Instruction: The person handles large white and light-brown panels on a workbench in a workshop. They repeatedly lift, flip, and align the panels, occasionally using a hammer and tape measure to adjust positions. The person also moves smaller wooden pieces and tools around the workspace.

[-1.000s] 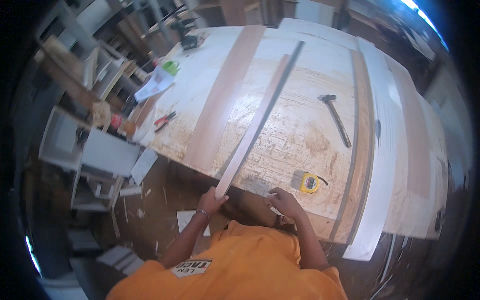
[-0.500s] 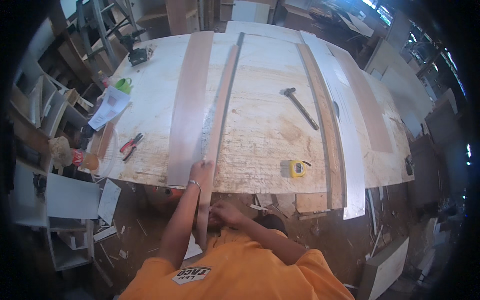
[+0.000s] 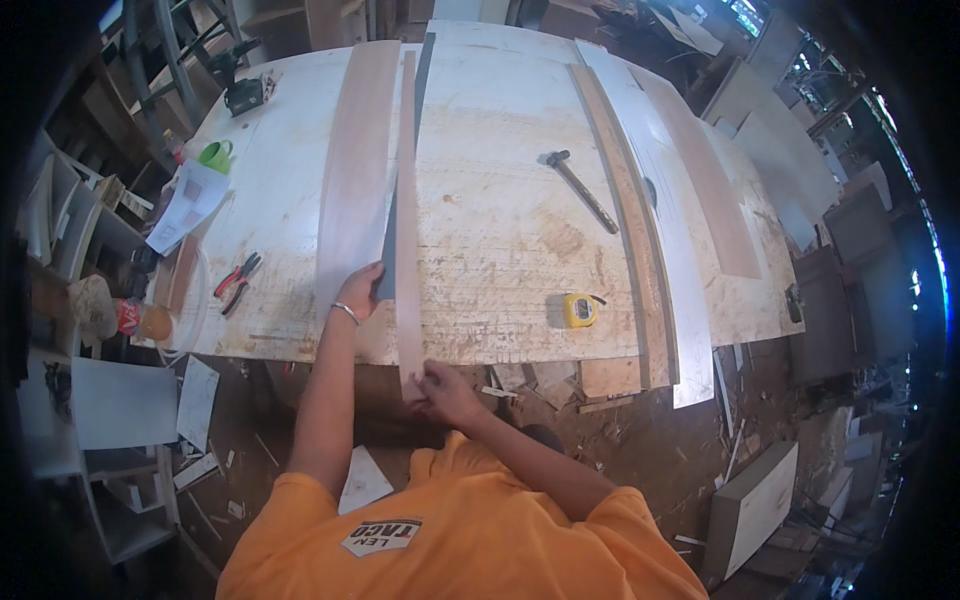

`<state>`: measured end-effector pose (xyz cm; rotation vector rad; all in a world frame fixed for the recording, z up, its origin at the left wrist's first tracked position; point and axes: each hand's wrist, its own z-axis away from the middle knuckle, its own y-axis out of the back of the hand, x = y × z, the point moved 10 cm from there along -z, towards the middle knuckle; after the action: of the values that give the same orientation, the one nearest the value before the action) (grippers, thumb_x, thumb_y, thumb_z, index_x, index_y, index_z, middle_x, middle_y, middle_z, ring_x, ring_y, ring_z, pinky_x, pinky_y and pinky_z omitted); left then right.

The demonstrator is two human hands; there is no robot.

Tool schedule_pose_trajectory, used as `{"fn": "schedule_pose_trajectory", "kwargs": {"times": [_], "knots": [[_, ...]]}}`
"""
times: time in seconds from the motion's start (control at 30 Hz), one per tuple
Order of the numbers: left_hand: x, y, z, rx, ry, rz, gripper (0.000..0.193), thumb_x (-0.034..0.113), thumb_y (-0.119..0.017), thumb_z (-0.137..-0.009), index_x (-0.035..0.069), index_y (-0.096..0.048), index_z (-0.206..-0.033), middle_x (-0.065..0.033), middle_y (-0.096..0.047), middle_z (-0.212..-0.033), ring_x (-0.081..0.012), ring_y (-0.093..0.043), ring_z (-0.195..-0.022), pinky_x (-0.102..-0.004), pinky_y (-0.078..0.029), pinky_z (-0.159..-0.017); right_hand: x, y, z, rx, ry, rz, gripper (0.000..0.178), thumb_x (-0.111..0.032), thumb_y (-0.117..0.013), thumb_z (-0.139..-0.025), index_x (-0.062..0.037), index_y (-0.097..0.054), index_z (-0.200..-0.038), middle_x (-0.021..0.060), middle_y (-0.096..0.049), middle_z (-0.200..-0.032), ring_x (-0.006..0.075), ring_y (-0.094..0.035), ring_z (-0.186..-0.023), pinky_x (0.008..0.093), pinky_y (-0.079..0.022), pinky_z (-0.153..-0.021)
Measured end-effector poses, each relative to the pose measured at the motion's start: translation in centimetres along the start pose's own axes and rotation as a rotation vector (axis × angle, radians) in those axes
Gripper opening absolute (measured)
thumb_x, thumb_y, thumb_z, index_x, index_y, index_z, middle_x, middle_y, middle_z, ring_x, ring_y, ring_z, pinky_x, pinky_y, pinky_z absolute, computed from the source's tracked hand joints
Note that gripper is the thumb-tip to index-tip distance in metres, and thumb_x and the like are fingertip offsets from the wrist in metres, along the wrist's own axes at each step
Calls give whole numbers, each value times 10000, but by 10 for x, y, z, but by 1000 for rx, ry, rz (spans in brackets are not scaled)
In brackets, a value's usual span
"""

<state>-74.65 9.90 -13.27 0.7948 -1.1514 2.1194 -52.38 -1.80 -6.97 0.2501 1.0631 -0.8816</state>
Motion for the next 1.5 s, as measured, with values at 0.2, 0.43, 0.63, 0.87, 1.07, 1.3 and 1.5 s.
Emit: {"fn": "schedule_pose_trajectory", "kwargs": {"times": [0.2, 0.43, 0.63, 0.87, 1.07, 1.3, 1.5], "knots": [[-70, -6, 40, -91, 25, -107, 336, 75, -558, -949, 9, -541, -1278, -50, -653, -1055, -172, -638, -944, -320, -537, -833, -32, 48, -37, 202, 118, 136, 259, -145, -532, -1002, 44, -511, -1178, 157, -660, -920, 219, -702, -712, 296, -587, -612], [-128, -21, 76, -41, 197, 98, 297, 35, -477, -955, 6, -543, -1244, -97, -649, -1101, -213, -647, -985, -369, -545, -854, -31, 62, -40, 364, 166, 104, 402, -96, -544, -983, -12, -378, -1340, 180, -675, -856, 240, -706, -653, 324, -577, -529], [-137, -36, 86, -66, 227, 207, 284, 41, -437, -969, -13, -528, -1232, -145, -645, -1094, -240, -650, -978, -372, -546, -857, 1, 64, -27, 436, 212, 13, 435, -91, -533, -983, -57, -371, -1385, 182, -685, -844, 227, -699, -629, 338, -576, -533], [-145, -27, 78, 3, 186, 235, 271, 116, -444, -979, -7, -547, -1197, -136, -653, -1093, -272, -661, -968, -425, -550, -863, -26, 55, -25, 401, 196, 430, 429, -83, -549, -966, -47, -421, -1374, 171, -691, -798, 211, -691, -578, 343, -559, -529], [-137, -48, 85, -26, 311, 49, 248, 190, -492, -991, 13, -575, -1144, -108, -653, -1050, -240, -649, -916, -415, -544, -808, -12, 74, -20, 501, 304, 723, 459, -191, -570, -944, -54, -471, -1371, 227, -698, -899, 351, -707, -767, 448, -549, -698], [-122, -66, 92, 43, 217, -210, 258, 171, -469, -1001, -19, -528, -1165, -113, -646, -1005, -241, -631, -878, -417, -539, -767, -17, 70, -16, 396, 215, 942, 501, -245, -559, -935, -58, -445, -1386, 226, -694, -922, 408, -667, -885, 498, -516, -793], [-25, -65, 57, 126, -199, -377, 181, 122, -376, -1002, -33, -447, -1063, -168, -635, -868, -207, -610, -584, -349, -526, -497, -31, 80, 6, 318, 159, 911, 571, -286, -607, -898, -66, -425, -1392, 208, -691, -900, 395, -663, -833, 480, -508, -772]]}}
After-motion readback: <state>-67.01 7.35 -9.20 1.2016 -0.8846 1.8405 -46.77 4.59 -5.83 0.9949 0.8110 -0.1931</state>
